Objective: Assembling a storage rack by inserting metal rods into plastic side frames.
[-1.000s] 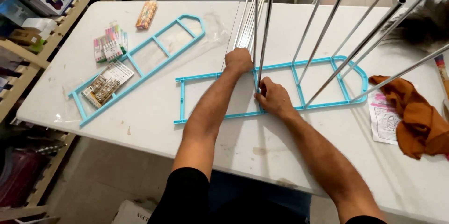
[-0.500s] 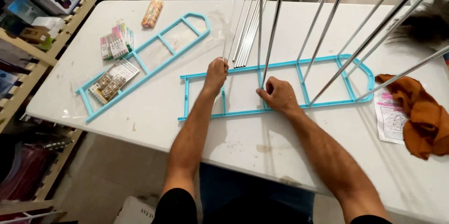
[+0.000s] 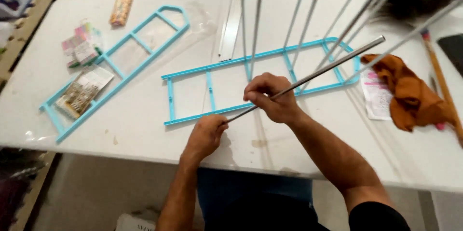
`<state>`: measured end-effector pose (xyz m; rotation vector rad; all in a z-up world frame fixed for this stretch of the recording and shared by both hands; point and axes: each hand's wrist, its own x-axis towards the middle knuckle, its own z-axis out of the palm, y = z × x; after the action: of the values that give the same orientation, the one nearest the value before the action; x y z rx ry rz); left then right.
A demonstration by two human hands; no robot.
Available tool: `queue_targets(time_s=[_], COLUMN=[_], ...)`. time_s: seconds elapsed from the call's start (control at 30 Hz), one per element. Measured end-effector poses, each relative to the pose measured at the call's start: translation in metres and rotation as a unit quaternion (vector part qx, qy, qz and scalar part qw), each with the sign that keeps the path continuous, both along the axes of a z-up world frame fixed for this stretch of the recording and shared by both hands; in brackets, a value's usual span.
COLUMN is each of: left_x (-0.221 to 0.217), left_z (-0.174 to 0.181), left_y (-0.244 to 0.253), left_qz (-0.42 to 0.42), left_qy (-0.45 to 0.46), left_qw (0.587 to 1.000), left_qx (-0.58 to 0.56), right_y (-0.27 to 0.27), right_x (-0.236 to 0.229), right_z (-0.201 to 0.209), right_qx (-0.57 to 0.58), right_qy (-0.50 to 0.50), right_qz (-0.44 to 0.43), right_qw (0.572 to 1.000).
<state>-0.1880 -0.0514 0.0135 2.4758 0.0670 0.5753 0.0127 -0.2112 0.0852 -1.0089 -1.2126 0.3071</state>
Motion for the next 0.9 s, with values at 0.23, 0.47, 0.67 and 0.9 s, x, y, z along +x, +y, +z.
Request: queue_targets(time_s=[0.23,0.47,0.67,0.9], left_x=[0.015,-0.001,0.008,0.025], left_z=[-0.004,0.01,0.011,0.017], left_y=[-0.007,-0.011,-0.039,-0.073], left_qz=[-0.026,0.004,-0.035,-0.051], left_qy=[-0.061,-0.013,0.051,0.079], left_qw=[0.998,0.997,0.993,0.98], left_qx=[0.006,-0.08,-0.105,-0.177], right_y=[-0.091,-0.241,-0.298,-0.283], right_x=[0.01,0.158,0.2,0.069], right_z=[0.033,-0.047,-0.07,0.059], right_qx=[-0.276,-0.447,-0.633,0.126], right_qy=[-0.195,-0.223,-0.138,0.276], right_qz=[0.047,-0.621,-0.592,-0.426], right_qw=[0.94,0.604,0.48,0.852])
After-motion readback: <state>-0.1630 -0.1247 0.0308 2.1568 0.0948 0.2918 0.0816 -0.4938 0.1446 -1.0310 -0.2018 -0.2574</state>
